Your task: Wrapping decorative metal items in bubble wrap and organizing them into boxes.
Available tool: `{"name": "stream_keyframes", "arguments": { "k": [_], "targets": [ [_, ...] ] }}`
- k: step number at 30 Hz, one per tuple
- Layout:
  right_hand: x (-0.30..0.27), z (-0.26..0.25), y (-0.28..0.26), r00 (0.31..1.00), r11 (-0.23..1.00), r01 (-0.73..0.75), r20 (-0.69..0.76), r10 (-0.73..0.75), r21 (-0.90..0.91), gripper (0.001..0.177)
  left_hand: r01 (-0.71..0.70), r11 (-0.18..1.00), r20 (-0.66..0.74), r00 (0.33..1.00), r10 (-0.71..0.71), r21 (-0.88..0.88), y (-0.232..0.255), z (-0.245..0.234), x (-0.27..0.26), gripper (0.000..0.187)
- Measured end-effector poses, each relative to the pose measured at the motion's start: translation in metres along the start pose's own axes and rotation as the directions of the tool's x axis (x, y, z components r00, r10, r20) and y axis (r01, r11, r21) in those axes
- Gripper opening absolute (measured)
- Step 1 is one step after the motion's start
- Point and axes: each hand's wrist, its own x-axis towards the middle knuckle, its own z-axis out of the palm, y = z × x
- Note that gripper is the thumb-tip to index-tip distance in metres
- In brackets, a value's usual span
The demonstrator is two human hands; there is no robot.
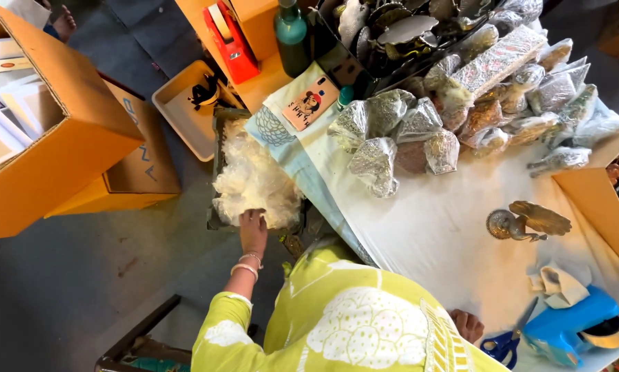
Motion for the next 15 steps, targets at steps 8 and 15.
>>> {"name": "stream_keyframes", "arguments": {
  "k": [8,15],
  "targets": [
    [-0.002,0.000,0.008,0.998,0.991,0.053,0.045,-0.048,-0.119,0.021,0.309,0.942,-0.216,0.919,-0.331,-0.129,-0.012,0.036,0.096,0.065],
    [-0.015,0.018,0.030,0.990,0.990,0.065,0.132,-0.048,-0.123,0.015,0.396,0.692,-0.017,0.862,-0.507,-0.604,-0.104,0.091,0.148,0.020]
  ]
}}
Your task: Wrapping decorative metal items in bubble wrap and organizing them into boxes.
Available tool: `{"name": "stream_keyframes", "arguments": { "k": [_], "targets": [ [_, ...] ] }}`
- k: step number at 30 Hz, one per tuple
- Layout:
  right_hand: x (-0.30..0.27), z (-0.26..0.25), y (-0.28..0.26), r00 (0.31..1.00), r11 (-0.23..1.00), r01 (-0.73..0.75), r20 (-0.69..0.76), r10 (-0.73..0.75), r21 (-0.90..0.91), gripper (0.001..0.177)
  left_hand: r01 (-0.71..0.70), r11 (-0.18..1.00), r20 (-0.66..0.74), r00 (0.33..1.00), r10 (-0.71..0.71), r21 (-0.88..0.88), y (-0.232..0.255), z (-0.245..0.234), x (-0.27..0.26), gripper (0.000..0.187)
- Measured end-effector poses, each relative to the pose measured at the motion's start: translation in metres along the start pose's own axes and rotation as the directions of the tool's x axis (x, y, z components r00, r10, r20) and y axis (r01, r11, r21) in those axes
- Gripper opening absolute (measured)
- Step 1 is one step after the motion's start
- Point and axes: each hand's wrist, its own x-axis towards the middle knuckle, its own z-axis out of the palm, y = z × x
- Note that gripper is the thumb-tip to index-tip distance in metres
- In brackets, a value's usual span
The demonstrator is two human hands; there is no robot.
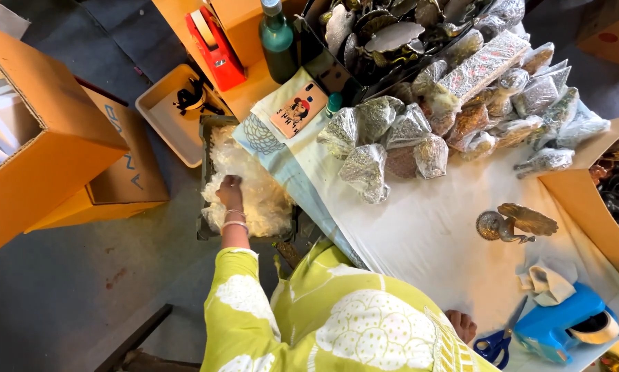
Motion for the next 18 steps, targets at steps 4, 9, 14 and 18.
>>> {"name": "stream_keyframes", "arguments": {
  "k": [4,9,14,18],
  "targets": [
    [-0.001,0.001,-0.004,0.973,0.968,-0.225,-0.015,0.228,0.111,0.010,0.061,0.908,0.000,0.998,-0.067,-0.414,-0.007,-0.029,-0.009,0.014],
    [0.034,-0.023,-0.011,0.945,0.939,-0.285,0.218,0.243,0.192,0.011,0.268,0.764,0.027,0.950,-0.312,-0.586,0.014,-0.054,-0.050,0.012],
    [0.097,-0.030,-0.032,0.884,0.800,-0.459,0.291,0.366,0.388,0.018,0.154,0.876,0.142,0.985,-0.099,-0.456,0.004,-0.070,-0.067,0.025],
    [0.183,-0.041,-0.079,0.931,0.698,-0.358,0.293,0.217,0.620,0.013,0.109,0.941,0.295,0.956,-0.010,-0.320,0.002,-0.084,-0.073,0.020]
  ]
}}
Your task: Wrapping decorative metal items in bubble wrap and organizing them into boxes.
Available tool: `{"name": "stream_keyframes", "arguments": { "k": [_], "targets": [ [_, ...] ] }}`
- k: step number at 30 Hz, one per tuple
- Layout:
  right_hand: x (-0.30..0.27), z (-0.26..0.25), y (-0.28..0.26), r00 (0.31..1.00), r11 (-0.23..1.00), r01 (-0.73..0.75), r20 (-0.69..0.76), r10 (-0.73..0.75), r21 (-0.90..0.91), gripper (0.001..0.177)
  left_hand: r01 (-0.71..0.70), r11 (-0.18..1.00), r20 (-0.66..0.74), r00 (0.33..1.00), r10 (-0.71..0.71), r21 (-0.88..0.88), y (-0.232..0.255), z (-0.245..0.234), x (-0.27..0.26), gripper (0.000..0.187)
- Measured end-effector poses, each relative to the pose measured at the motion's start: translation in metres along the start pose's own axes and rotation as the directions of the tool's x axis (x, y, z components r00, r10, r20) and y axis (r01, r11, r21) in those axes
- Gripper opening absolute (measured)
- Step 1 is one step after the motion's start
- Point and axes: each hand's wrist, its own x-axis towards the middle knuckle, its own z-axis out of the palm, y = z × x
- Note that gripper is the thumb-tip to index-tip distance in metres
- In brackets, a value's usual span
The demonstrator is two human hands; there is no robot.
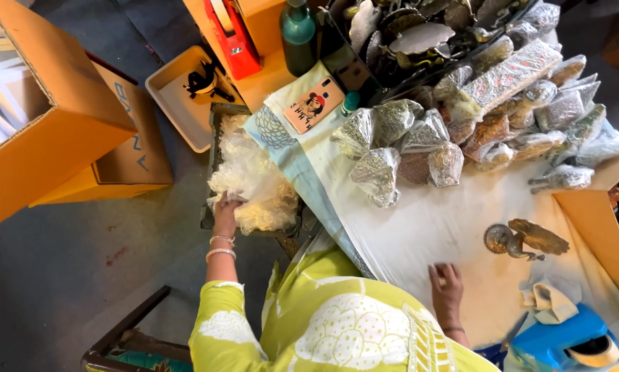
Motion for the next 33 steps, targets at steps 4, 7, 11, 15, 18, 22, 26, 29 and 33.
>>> {"name": "stream_keyframes", "arguments": {
  "k": [4,7,11,15,18,22,26,29,33],
  "targets": [
    [0.057,0.033,-0.086,0.985,0.996,0.064,0.155,-0.072,0.059,0.010,0.195,0.977,0.070,0.977,-0.201,0.090,0.012,0.004,-0.024,0.026],
    [0.087,0.072,-0.138,0.913,0.957,0.215,0.308,-0.268,0.195,0.011,0.282,0.916,0.083,0.945,-0.317,0.284,0.010,0.013,-0.041,0.034],
    [0.101,0.123,-0.220,0.711,0.924,0.229,0.596,-0.373,0.306,0.031,0.122,0.938,0.203,0.960,-0.195,0.325,-0.018,0.018,-0.056,0.047],
    [0.095,0.166,-0.294,0.491,0.960,0.218,0.830,-0.264,0.177,0.065,-0.009,0.935,0.303,0.947,-0.106,0.354,-0.010,0.033,-0.071,0.051],
    [0.085,0.230,-0.270,0.358,0.815,0.502,0.787,-0.502,0.291,0.080,0.021,0.927,0.361,0.917,-0.166,0.375,0.014,0.037,-0.079,0.026],
    [0.070,0.284,-0.223,0.311,0.781,0.564,0.808,-0.501,0.267,0.051,0.019,0.987,0.374,0.924,-0.078,0.157,0.018,0.037,-0.061,0.013],
    [0.062,0.302,-0.204,0.189,0.619,0.718,0.767,-0.613,0.317,0.020,-0.630,0.621,0.607,0.739,0.293,0.467,0.058,0.088,-0.022,0.024],
    [0.056,0.298,-0.203,0.076,0.498,0.787,0.743,-0.665,0.366,0.021,-0.806,0.127,0.809,0.587,0.047,0.578,0.065,0.129,-0.008,0.033],
    [0.068,0.264,-0.229,0.047,0.512,0.753,0.742,-0.669,0.414,0.028,-0.569,-0.169,0.539,0.820,-0.192,0.805,0.022,0.135,0.038,0.041]
  ]
}}
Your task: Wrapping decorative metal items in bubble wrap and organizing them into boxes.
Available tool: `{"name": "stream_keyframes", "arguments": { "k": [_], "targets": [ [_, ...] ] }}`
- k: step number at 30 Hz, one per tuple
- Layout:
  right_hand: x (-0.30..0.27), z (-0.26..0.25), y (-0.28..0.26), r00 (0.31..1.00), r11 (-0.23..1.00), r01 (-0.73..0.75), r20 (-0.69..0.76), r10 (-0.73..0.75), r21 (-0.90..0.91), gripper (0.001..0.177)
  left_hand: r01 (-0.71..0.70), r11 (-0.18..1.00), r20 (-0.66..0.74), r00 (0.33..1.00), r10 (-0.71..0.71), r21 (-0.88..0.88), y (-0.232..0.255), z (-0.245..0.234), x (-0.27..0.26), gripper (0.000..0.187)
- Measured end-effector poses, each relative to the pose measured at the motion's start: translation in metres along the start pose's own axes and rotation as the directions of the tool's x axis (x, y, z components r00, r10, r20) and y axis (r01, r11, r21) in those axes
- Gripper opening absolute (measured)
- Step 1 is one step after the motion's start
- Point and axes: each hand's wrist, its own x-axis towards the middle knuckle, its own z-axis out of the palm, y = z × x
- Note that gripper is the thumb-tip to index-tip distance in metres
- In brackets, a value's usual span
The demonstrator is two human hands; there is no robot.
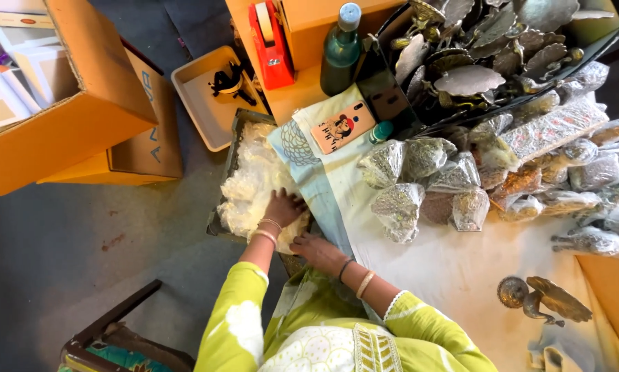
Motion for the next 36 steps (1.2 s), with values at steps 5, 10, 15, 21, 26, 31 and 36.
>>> {"name": "stream_keyframes", "arguments": {
  "k": [5,10,15,21,26,31,36],
  "targets": [
    [-0.043,-0.040,-0.007,0.994,0.993,-0.105,0.022,0.104,0.053,0.023,0.252,0.934,-0.006,0.965,-0.262,-0.255,-0.030,0.019,0.010,0.042],
    [-0.079,-0.064,-0.024,0.985,0.975,-0.147,-0.069,0.160,0.165,0.018,0.172,0.821,-0.217,0.917,-0.336,-0.544,-0.056,0.075,0.020,0.041],
    [-0.083,-0.081,-0.035,0.930,0.941,-0.223,-0.232,0.283,0.256,0.010,-0.060,0.028,-0.066,0.835,-0.547,-0.998,-0.052,0.067,0.017,0.041],
    [-0.071,-0.062,-0.023,0.956,0.842,-0.147,-0.143,0.256,0.519,0.011,0.029,0.694,-0.428,0.768,-0.477,-0.720,-0.037,0.051,-0.017,0.037],
    [-0.073,-0.033,-0.004,0.843,0.730,-0.278,-0.205,0.497,0.624,0.009,-0.033,0.579,-0.401,0.753,-0.521,-0.814,-0.035,0.039,-0.026,0.051],
    [-0.062,-0.035,-0.003,0.699,0.667,-0.495,-0.202,0.686,0.557,0.017,0.027,0.699,-0.292,0.896,-0.334,-0.715,-0.031,0.006,-0.048,0.079],
    [-0.069,-0.012,0.010,0.775,0.786,-0.570,-0.160,0.611,0.239,0.046,0.299,0.796,-0.221,0.856,-0.467,-0.526,-0.016,0.020,-0.042,0.049]
  ]
}}
